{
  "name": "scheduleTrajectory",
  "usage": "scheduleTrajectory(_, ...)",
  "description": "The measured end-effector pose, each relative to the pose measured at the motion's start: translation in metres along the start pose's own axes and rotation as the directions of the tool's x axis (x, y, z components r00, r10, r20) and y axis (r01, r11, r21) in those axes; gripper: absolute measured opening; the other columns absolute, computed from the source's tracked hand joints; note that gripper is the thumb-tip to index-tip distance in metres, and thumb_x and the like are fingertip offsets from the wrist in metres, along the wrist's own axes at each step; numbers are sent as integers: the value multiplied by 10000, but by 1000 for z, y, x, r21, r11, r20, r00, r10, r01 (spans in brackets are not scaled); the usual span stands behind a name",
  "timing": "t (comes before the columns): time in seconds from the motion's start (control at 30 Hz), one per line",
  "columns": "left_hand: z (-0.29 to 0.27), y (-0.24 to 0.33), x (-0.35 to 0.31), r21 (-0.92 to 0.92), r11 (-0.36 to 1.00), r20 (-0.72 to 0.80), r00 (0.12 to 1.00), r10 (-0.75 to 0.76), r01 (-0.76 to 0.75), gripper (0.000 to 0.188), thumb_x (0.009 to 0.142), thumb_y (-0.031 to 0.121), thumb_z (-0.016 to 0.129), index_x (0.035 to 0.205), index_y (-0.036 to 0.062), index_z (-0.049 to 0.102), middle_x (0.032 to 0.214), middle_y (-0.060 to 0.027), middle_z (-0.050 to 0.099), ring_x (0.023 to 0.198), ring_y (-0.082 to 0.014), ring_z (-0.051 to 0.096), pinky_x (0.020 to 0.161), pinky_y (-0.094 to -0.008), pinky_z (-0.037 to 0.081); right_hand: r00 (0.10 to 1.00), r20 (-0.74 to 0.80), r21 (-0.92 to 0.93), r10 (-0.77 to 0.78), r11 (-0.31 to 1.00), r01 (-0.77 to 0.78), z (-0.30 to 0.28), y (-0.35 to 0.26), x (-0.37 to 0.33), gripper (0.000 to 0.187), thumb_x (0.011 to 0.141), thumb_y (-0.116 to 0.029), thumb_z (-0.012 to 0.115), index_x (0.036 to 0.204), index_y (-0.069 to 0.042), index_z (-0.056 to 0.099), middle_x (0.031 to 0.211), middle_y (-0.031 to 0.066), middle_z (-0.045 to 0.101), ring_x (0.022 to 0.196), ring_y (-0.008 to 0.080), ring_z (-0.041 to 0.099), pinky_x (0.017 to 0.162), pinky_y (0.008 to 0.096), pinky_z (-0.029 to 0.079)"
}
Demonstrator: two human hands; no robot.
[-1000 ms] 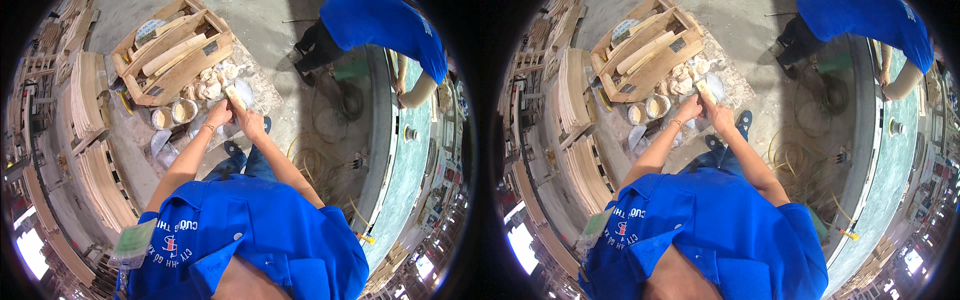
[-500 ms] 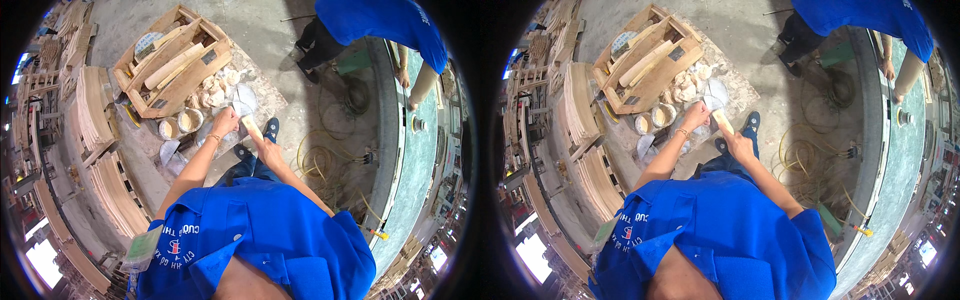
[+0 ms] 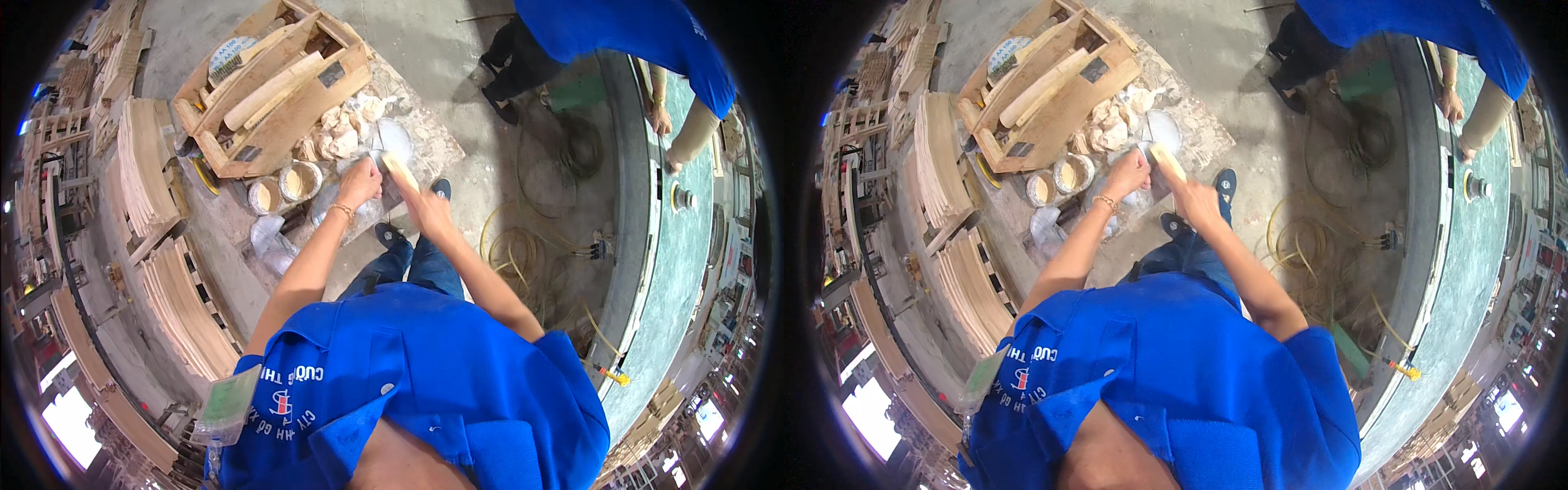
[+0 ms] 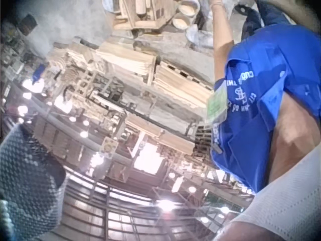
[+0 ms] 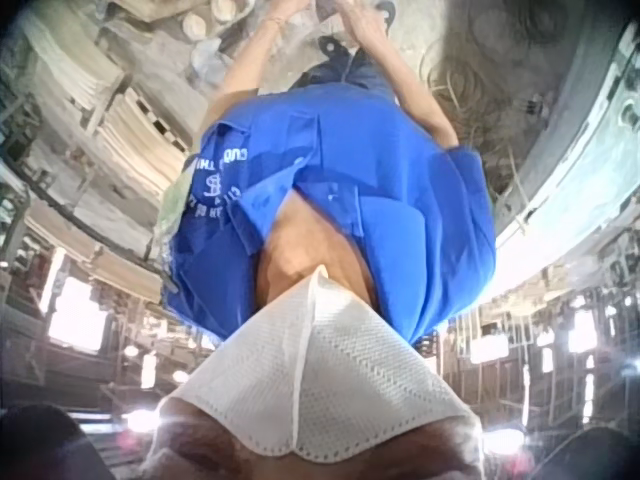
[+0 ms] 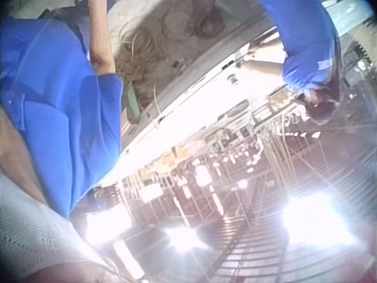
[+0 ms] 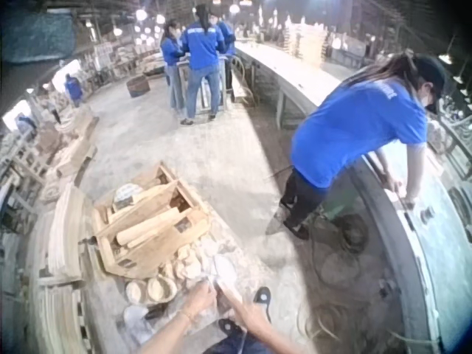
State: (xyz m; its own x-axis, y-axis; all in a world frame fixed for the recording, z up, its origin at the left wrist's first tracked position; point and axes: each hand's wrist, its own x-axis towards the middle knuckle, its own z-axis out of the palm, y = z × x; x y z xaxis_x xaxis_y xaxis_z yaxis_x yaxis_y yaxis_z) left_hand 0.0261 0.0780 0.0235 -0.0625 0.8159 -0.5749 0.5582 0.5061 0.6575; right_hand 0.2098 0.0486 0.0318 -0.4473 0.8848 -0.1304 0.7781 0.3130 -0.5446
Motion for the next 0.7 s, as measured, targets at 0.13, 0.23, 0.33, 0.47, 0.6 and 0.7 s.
scheduleTrajectory(0.13, 7, -2, 1, 180, 975, -92, 985, 148, -130, 85, 846, 111, 533, 818, 33, 517, 644, -106, 653, 571, -186, 675, 588, -322, 537, 995, -98, 3, -19, 1000, 19, 4, -6, 23, 566, 909, -170, 498, 1431, -331, 352, 758, 207, 627, 625, 368, 643, 528, 472, 505)
scheduleTrajectory(0.23, 3, -3, -5, -74, 997, -49, 999, 10, -13, 106, 852, 112, 548, 809, 22, 514, 651, -112, 652, 569, -179, 673, 571, -312, 540, 998, 53, 23, 19, 1000, -21, 9, 0, -49, 547, 930, -236, 513, 1437, -337, 334, 831, 214, 636, 653, 383, 640, 536, 471, 508)
scheduleTrajectory(0.33, 0, -1, -10, -200, 980, -5, 1000, 4, -5, 144, 872, 140, 569, 826, 25, 496, 691, -98, 659, 588, -170, 674, 552, -282, 541, 1000, 2, 184, 24, 983, -24, 0, 19, -98, 589, 916, -307, 577, 1447, -291, 322, 926, 199, 657, 649, 361, 651, 541, 461, 511)
scheduleTrajectory(0.47, -6, -4, -27, -624, 772, 104, 992, -73, 122, 204, 898, 176, 599, 952, 47, 450, 841, -103, 661, 725, -183, 686, 620, -294, 556, 867, 89, 822, 490, 455, -341, -35, 8, -69, 627, 817, -287, 728, 1301, -3, 448, 717, 80, 615, 447, 123, 509, 375, 283, 399)
scheduleTrajectory(0.6, 14, 10, -50, -856, 512, 119, 991, 60, 72, 363, 895, 321, 658, 987, 45, 441, 888, -120, 653, 747, -184, 681, 663, -297, 561, 849, 332, 903, 412, 123, -413, -41, 6, -14, 253, 823, -231, 712, 847, -76, 513, 505, -30, 416, 360, 73, 374, 326, 250, 309)
scheduleTrajectory(0.7, 6, 17, -63, -766, 630, 154, 988, -20, 132, 406, 885, 347, 668, 1013, 46, 428, 846, -94, 631, 737, -167, 665, 682, -297, 561, 870, 384, 908, 308, 45, -416, -42, 12, 4, 232, 812, -216, 714, 805, -72, 532, 502, -26, 425, 355, 75, 361, 322, 255, 289)
